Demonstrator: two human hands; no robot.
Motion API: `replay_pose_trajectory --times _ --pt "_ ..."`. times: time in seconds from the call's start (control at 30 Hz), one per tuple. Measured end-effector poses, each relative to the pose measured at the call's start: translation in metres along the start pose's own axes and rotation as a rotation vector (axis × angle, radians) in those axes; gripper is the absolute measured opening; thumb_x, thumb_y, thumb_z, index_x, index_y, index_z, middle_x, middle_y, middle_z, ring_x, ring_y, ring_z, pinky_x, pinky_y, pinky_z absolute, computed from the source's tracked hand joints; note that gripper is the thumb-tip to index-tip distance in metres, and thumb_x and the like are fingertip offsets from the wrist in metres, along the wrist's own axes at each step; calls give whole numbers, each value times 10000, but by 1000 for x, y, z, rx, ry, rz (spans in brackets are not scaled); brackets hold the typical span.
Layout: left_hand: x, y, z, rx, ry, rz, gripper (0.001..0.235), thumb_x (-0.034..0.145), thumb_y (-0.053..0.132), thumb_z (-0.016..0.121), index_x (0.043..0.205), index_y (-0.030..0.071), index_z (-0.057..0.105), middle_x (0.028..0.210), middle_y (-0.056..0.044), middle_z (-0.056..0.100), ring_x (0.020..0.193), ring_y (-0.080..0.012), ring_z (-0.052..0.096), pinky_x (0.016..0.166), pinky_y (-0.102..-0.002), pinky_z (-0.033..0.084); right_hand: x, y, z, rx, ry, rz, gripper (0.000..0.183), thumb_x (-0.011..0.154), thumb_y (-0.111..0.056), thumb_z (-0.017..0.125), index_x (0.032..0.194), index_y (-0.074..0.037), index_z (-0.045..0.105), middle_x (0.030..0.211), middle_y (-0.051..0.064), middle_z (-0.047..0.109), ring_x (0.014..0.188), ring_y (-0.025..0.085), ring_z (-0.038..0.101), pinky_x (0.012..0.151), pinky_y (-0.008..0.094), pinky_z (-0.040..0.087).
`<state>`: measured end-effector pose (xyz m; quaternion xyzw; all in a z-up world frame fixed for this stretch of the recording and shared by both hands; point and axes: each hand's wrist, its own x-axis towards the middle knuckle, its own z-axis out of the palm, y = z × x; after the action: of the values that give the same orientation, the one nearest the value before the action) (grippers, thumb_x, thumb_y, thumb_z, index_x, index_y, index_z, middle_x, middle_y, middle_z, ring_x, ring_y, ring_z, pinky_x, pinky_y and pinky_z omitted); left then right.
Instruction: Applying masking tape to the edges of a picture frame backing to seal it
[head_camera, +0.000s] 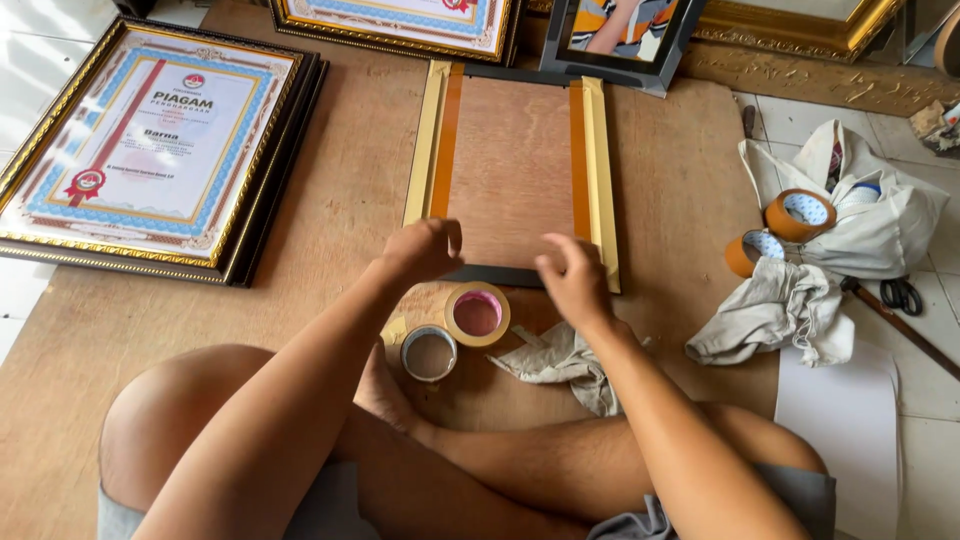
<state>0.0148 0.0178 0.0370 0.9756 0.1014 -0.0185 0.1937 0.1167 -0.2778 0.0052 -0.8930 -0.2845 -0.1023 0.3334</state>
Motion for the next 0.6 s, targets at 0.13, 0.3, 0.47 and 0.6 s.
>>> replay_pose_trajectory --times 0.13,0.3,0.47,0.6 --pt "-39 36 -30 275 -600 -64 601 697 514 1043 1205 249 864 1054 -46 877 1052 -299 841 975 -509 659 -35 -64 18 132 -63 -193 515 868 -348 931 1348 -209 807 1165 136 822 1000 351 812 840 471 663" --pt "-41 -1 20 272 -709 -43 627 760 489 989 1302 209 845 849 -22 846 932 -228 847 961 -425 628 -49 -50 27 -52 -432 11 516 877 -222 762 1372 -367 770 1170 62 819 1168 344 794 975 513 662" --pt "-39 -8 16 -56 -507 -63 421 922 322 820 1328 211 829 790 -39 826 732 -178 854 850 -359 654 -51 -72 -43 -67 -618 99 527 901 -139 716 1406 -269 794 1304 137 818 1279 398 759 1059 543 622" --pt "-56 26 -21 -412 -351 -29 269 987 240 692 1156 65 806 829 -124 805 712 -179 845 748 -284 680 -47 -64 -55 -82 -761 213 555 888 -232 774 1442 -253 799 1450 159 779 1397 405 698 1146 563 582"
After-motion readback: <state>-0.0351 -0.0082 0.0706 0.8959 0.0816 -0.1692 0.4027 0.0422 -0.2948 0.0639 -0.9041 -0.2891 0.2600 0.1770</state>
